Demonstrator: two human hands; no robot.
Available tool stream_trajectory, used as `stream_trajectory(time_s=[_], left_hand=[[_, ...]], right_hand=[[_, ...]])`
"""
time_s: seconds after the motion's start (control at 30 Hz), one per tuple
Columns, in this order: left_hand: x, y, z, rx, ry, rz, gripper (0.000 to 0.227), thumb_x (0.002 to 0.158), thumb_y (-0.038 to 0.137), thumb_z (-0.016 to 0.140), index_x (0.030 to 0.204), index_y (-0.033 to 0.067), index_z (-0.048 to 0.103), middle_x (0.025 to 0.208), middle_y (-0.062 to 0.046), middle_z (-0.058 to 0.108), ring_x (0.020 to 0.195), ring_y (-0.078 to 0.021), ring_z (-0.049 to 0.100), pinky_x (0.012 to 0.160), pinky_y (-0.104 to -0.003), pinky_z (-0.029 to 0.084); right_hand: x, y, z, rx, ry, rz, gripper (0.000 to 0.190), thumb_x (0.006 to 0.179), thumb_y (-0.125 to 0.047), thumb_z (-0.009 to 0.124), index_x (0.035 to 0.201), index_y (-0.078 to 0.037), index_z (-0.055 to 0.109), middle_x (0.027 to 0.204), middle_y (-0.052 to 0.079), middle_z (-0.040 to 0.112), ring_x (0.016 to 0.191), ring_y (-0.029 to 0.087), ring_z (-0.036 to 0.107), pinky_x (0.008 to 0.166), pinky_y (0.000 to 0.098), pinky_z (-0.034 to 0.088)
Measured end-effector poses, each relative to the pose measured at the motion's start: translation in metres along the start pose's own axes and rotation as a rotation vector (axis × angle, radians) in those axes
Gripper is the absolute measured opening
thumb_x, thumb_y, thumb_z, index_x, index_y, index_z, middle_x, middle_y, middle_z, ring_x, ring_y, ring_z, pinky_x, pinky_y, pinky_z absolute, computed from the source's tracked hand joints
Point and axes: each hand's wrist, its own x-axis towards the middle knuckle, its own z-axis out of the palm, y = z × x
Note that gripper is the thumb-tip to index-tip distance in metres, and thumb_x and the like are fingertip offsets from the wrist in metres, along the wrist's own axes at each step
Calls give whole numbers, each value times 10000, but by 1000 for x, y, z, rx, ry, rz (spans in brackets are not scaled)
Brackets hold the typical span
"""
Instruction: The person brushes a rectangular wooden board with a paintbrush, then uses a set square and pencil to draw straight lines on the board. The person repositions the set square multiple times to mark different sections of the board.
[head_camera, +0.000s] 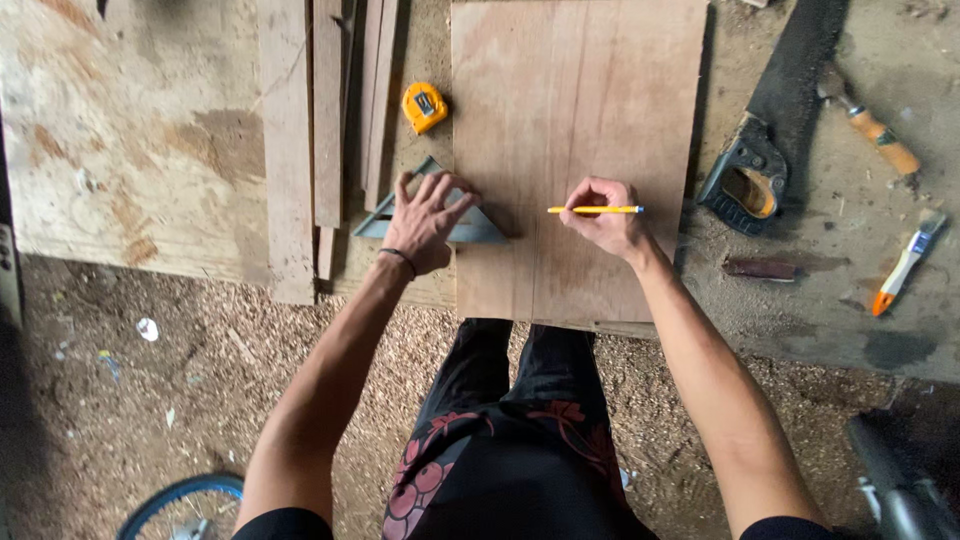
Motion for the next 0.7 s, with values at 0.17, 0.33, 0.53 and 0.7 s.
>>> stream_trajectory(time_s=[0.17,0.33,0.53,0.7], left_hand=[[-6,7,3,-33,55,-121,793,587,-50,684,1312,265,622,1404,-29,526,1456,-225,390,1205,-704,93],[-8,60,34,-235,326,-327,484,805,53,656,1250,245,651,1419,-29,553,1488,-233,394,1255,-716,58],[1,111,70,-341,590,-462,472,922,277,704,1373,182,603,1528,-83,485,1527,-279,348,1264,-672,50],[2,110,76,-321,569,-486,517,869,298,714,1361,192,598,1520,-79,494,1516,-264,348,1268,-644,56]], right_hand=[[14,-12,3,-138,-25,-69,182,876,-90,836,865,-41,661,816,19,715,735,57,654,659,225,542],[9,-20,7,-229,-77,-74,178,824,-99,854,828,-44,685,785,22,714,711,65,651,645,240,531],[12,-25,-2,-213,-153,-163,183,822,-116,854,838,-52,683,822,37,699,717,93,667,653,252,538],[17,-29,-1,-313,-179,-334,196,808,-102,864,831,-41,680,806,62,661,681,140,645,612,276,498]])
